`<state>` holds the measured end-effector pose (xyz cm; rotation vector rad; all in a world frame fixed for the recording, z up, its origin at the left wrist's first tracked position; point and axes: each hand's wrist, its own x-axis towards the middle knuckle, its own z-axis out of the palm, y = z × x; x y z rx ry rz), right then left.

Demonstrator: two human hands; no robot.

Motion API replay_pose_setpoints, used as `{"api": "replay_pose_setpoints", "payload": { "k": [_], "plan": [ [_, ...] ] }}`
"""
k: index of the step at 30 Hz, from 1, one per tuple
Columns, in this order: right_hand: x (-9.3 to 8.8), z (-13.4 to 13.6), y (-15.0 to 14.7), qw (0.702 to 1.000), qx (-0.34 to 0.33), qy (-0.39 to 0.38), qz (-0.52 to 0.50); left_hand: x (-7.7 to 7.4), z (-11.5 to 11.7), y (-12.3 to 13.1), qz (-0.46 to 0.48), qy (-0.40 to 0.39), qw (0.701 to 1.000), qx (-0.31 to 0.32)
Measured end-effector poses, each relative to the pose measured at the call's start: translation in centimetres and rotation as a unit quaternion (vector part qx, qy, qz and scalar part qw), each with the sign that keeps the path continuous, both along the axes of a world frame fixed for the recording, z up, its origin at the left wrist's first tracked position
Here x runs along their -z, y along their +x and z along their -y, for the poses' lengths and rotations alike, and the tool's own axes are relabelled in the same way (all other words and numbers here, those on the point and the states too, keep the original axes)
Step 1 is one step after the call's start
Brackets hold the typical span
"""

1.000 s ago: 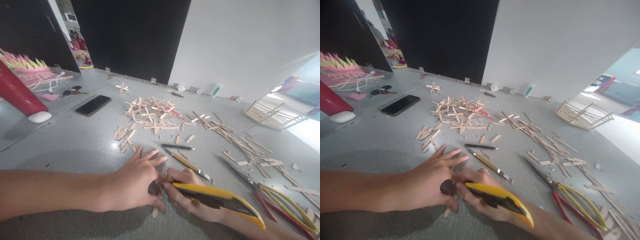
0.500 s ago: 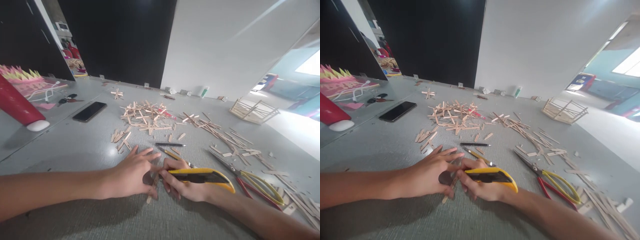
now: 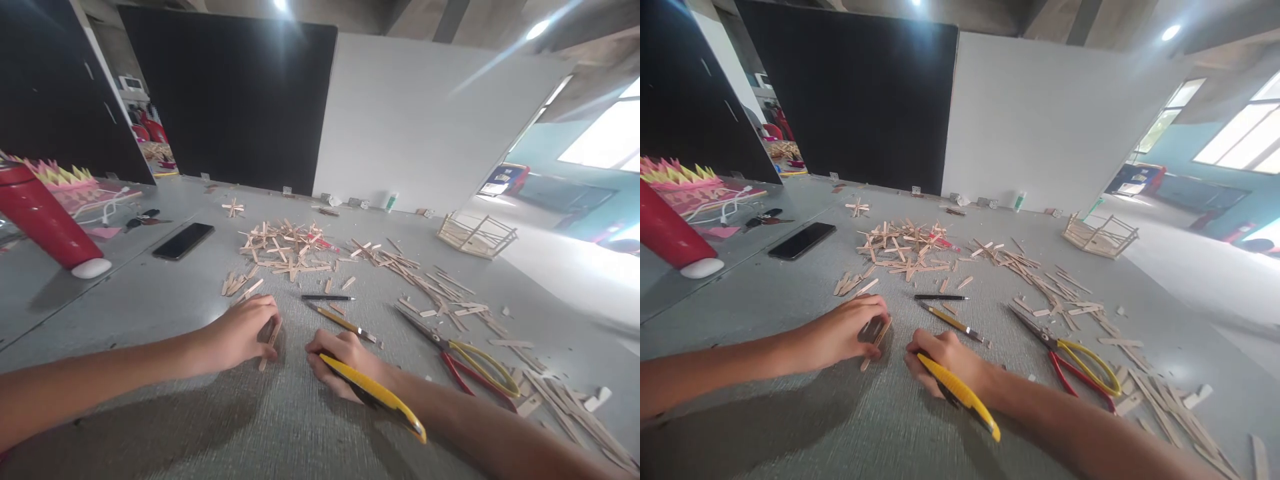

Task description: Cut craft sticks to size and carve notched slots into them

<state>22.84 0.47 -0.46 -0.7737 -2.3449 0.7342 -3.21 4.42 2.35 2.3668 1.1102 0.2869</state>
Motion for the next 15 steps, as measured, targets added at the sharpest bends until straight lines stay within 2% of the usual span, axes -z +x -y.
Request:
{"api": "replay_pose_setpoints", "payload": {
  "k": [5,8,15],
  "plan": [
    [0.8,0.0,0.2,1.000,-0.014,0.007,0.009,0.5,0.1,-1.3,-0.016,0.008,0.999,-0.042],
    [0.7,-0.1,0.1,1.000,-0.027,0.010,0.012,0.2,0.4,-1.9,-0.027,0.007,0.998,-0.060],
    [0.1,0.1,-0.1,0.999,-0.050,0.005,0.020,-0.5,1.1,-3.0,-0.031,-0.058,0.996,-0.062]
  ]
}}
